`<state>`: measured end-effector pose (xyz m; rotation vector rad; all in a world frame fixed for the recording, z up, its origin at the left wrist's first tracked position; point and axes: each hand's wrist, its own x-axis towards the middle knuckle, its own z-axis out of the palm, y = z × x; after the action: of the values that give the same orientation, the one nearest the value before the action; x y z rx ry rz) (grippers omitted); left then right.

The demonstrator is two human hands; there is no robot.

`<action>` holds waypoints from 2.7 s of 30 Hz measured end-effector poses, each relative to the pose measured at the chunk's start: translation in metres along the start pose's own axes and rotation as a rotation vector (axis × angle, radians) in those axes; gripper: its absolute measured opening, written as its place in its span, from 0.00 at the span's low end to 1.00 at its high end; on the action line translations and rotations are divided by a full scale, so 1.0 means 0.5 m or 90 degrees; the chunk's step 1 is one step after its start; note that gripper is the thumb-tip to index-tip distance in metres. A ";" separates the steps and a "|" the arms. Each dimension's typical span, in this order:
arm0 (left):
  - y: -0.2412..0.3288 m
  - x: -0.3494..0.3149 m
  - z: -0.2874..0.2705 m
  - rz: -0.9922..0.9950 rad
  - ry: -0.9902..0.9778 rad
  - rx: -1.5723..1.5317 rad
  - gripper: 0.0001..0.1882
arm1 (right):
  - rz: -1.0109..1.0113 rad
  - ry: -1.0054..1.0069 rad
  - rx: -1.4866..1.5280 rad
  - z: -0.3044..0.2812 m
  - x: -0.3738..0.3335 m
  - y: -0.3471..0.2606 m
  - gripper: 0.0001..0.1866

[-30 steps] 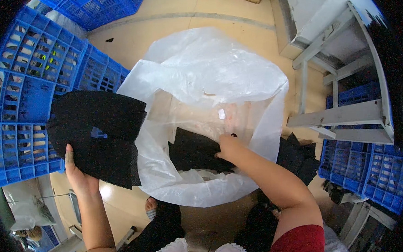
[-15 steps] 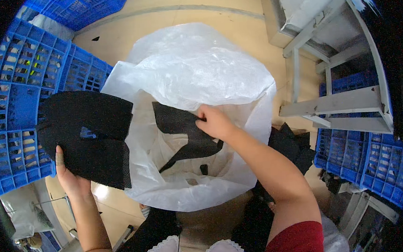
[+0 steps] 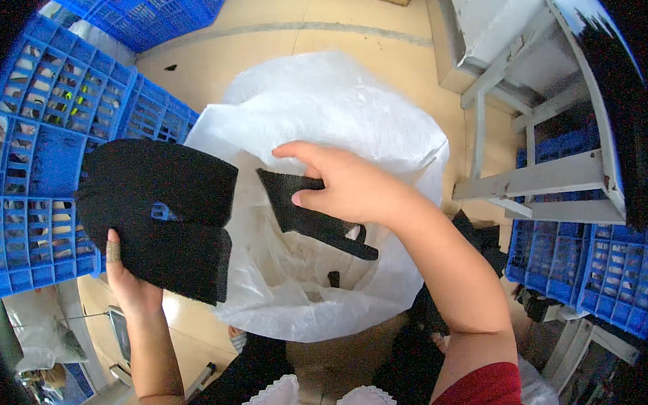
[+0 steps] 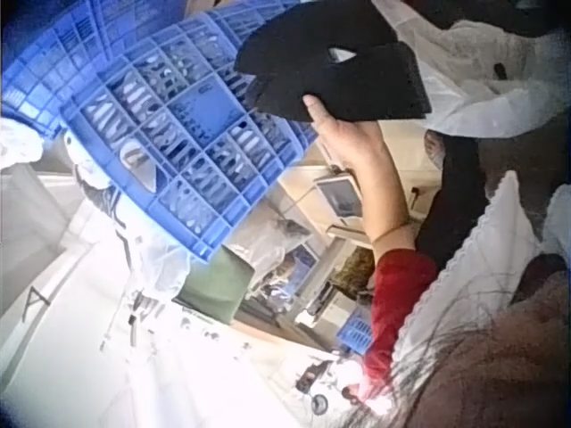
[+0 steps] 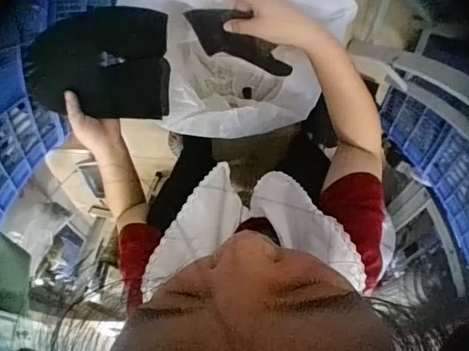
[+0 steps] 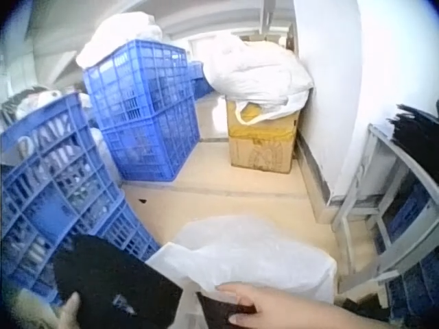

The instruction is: Sorting through and counting black mesh fabric shoe uppers before placing them on a workstation.

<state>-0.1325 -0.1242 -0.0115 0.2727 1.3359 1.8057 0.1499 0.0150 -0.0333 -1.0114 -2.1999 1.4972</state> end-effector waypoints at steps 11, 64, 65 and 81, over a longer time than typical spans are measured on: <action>-0.026 -0.020 0.034 -0.118 -0.151 -0.065 0.26 | 0.003 0.065 0.346 -0.076 -0.048 -0.092 0.13; -0.054 -0.034 0.047 -0.060 -0.210 -0.039 0.24 | -0.351 0.248 -0.021 0.214 0.050 -0.192 0.22; -0.049 -0.032 0.052 -0.003 -0.200 0.001 0.24 | -0.354 0.223 0.042 0.200 0.054 -0.185 0.19; 0.041 -0.042 0.109 0.715 -0.614 0.818 0.22 | 0.108 -0.139 0.692 -0.016 0.045 -0.073 0.46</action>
<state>-0.0963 -0.1039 0.0345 2.5601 1.4149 0.8183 0.1243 0.0282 -0.0002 -0.6479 -1.0322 2.4885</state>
